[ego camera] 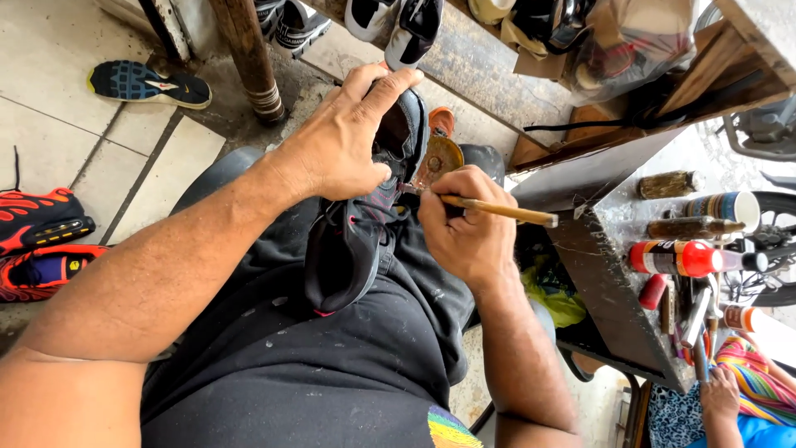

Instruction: Applying adhesive to a shoe sole with a brush and manually pressing the components together for repair

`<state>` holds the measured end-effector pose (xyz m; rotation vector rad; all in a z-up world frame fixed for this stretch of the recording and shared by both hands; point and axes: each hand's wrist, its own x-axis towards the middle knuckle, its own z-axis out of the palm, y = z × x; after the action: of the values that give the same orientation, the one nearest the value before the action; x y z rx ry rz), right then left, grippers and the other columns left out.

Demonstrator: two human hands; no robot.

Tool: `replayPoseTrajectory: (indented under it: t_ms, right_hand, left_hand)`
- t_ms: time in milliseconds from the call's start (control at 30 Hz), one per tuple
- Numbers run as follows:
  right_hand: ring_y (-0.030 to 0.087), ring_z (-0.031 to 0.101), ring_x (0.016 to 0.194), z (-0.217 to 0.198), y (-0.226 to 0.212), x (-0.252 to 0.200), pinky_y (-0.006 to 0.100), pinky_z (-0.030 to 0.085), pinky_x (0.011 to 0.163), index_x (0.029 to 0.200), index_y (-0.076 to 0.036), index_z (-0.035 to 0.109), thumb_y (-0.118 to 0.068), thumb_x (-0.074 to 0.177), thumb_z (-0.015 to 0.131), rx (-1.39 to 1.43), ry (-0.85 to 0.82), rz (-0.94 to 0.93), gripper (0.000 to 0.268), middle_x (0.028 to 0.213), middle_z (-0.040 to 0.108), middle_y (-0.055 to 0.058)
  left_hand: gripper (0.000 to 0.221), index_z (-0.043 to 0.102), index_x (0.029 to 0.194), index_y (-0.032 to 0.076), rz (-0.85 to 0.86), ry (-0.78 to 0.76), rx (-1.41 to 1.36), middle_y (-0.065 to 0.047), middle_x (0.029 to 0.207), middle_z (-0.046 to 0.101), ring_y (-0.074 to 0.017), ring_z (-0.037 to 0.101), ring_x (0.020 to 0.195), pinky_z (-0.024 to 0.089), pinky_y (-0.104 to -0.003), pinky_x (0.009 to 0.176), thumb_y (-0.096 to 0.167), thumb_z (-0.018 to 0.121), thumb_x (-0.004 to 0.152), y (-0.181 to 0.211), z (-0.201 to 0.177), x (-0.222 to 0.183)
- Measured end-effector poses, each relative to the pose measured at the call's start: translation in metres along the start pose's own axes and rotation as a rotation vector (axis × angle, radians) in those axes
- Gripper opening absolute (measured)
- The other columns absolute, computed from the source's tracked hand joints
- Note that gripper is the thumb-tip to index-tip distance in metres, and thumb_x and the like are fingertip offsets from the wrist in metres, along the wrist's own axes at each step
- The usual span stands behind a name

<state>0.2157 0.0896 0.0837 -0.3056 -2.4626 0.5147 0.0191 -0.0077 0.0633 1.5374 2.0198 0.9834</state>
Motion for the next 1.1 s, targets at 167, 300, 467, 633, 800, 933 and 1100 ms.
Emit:
replayPoseTrajectory:
  t_ms: [167,300,467,633,800,933,1100]
  right_hand:
    - [0.015,0.058,0.086,-0.023,0.022,-0.012,0.029,0.046,0.082,0.092,-0.01,0.068,-0.002,0.084,0.073,0.404,0.11,0.334,0.013,0.09,0.062,0.002]
    - [0.028,0.064,0.071,-0.029,0.042,-0.029,0.038,0.057,0.073,0.071,-0.004,0.06,0.006,0.065,0.045,0.889,0.273,0.316,0.019,0.084,0.067,0.014]
    - [0.021,0.066,0.05,0.032,0.042,-0.051,0.023,0.041,0.036,0.14,-0.008,0.055,-0.02,0.066,0.048,0.647,-0.303,0.936,0.075,0.125,0.073,0.011]
    - [0.007,0.019,0.04,0.104,0.092,-0.086,0.034,0.048,0.039,0.091,-0.019,0.046,-0.053,0.095,0.062,1.499,-0.197,1.112,0.038,0.052,0.024,-0.002]
    - [0.009,0.026,0.035,0.1,0.099,-0.079,0.033,0.044,0.037,0.1,-0.013,0.056,-0.052,0.097,0.06,1.544,-0.182,1.152,0.04,0.054,0.045,0.003]
    - [0.011,0.028,0.032,0.093,0.102,-0.068,0.035,0.042,0.032,0.084,-0.01,0.059,-0.067,0.092,0.053,1.451,-0.212,1.246,0.058,0.051,0.047,0.006]
    - [0.013,0.028,0.031,0.101,0.105,-0.067,0.038,0.044,0.031,0.095,-0.009,0.06,-0.069,0.093,0.049,1.424,-0.183,1.27,0.061,0.052,0.05,0.007]
  left_hand:
    - [0.114,0.017,0.161,0.024,0.033,0.089,-0.084,-0.02,0.14,0.041,-0.0361,0.054,0.121,0.05,-0.045,0.102,0.004,0.078,0.067,-0.027,-0.009,0.011]
    - [0.091,0.039,0.138,0.006,0.005,0.301,-0.33,-0.016,0.131,0.062,-0.0306,0.063,0.116,0.052,-0.039,0.099,0.01,0.093,0.065,-0.086,-0.022,0.021]
    - [0.08,0.039,0.13,0.008,0.248,0.454,-0.888,-0.016,0.131,0.055,-0.0304,0.061,0.122,0.058,-0.046,0.106,-0.019,0.084,0.07,-0.122,0.009,0.035]
    - [0.124,0.001,0.164,0.016,-0.236,0.585,-0.344,-0.021,0.175,0.007,-0.0351,0.012,0.164,0.015,-0.047,0.134,0.03,0.102,0.092,-0.157,0.061,0.036]
    - [0.097,0.034,0.154,0.012,0.289,0.572,0.226,-0.022,0.16,0.029,-0.0446,0.033,0.152,0.032,-0.068,0.118,0.087,0.038,0.093,-0.05,0.025,-0.011]
    - [0.095,0.054,0.134,0.018,0.644,0.235,0.52,-0.01,0.141,0.052,-0.0316,0.048,0.138,0.032,-0.079,0.106,0.048,0.096,0.054,-0.037,0.06,-0.034]
    - [0.024,0.07,0.112,0.012,0.674,0.452,0.352,-0.009,0.118,0.067,-0.034,0.064,0.116,0.033,-0.076,0.105,0.012,0.066,0.088,-0.047,0.079,-0.025]
